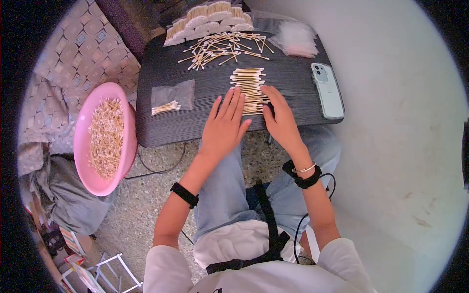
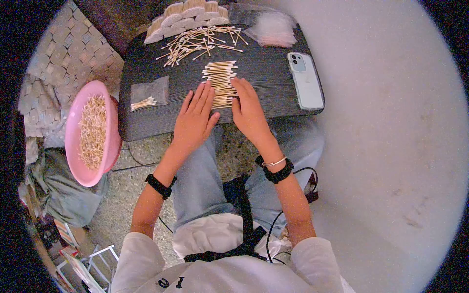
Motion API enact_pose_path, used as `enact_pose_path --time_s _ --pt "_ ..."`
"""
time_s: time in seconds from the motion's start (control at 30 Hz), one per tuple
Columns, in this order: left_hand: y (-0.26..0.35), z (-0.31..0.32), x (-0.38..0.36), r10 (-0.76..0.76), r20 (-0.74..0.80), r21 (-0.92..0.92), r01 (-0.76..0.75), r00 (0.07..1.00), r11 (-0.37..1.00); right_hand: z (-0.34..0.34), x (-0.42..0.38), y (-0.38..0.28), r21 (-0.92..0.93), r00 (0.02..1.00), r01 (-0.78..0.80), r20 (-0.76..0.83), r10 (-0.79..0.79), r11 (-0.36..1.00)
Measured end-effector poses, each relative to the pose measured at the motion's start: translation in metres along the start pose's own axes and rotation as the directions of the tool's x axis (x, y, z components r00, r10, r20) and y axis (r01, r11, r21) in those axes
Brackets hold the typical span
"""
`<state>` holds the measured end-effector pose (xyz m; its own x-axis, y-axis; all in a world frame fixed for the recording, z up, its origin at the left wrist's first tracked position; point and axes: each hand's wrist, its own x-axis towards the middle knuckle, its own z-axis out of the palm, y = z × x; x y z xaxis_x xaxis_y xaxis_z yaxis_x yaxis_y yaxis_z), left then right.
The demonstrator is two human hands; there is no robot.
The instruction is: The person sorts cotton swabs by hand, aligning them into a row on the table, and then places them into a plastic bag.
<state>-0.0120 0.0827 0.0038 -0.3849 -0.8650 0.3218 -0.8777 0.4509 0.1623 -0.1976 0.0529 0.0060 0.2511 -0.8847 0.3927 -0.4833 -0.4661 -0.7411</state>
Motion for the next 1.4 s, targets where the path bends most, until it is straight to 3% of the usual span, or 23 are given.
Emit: enact_pose_path --time_s 0.03,0.13,0.23,0.33,0.43,0.83,1.03,1.4 --pt "0.000 0.000 0.000 0.004 -0.007 -0.001 -0.004 1.000 1.000 -0.001 0.000 0.000 0.011 1.000 -0.001 0.012 0.001 1.000" --pt "0.001 0.001 -0.001 0.005 -0.026 -0.003 -0.006 1.000 1.000 -0.008 -0.003 -0.001 -0.182 0.998 -0.060 -0.041 0.054 0.981" --pt "0.002 0.000 -0.001 0.002 -0.027 0.004 -0.002 1.000 1.000 -0.003 -0.011 -0.001 -0.457 0.998 -0.057 -0.016 0.055 0.888" --pt "0.003 -0.001 0.001 -0.002 -0.015 0.013 0.002 1.000 1.000 0.004 -0.015 -0.005 -0.486 0.996 0.017 0.081 0.026 0.874" --pt "0.001 0.000 0.000 0.006 -0.018 0.027 -0.005 1.000 1.000 0.003 -0.012 -0.009 -0.442 0.993 -0.022 0.093 0.071 0.897" --pt "0.001 0.001 -0.001 0.015 -0.038 -0.027 -0.016 0.999 0.999 0.000 -0.013 -0.007 -0.521 0.988 0.079 0.157 0.004 0.850" --pt "0.001 0.000 -0.002 0.012 -0.028 -0.006 -0.012 1.000 1.000 -0.003 -0.006 -0.009 -0.389 0.996 0.051 -0.045 -0.074 0.920" --pt "0.003 0.000 -0.003 0.017 -0.032 0.020 -0.016 0.999 1.000 -0.006 -0.009 -0.001 -0.323 0.985 0.066 -0.131 -0.114 0.944"
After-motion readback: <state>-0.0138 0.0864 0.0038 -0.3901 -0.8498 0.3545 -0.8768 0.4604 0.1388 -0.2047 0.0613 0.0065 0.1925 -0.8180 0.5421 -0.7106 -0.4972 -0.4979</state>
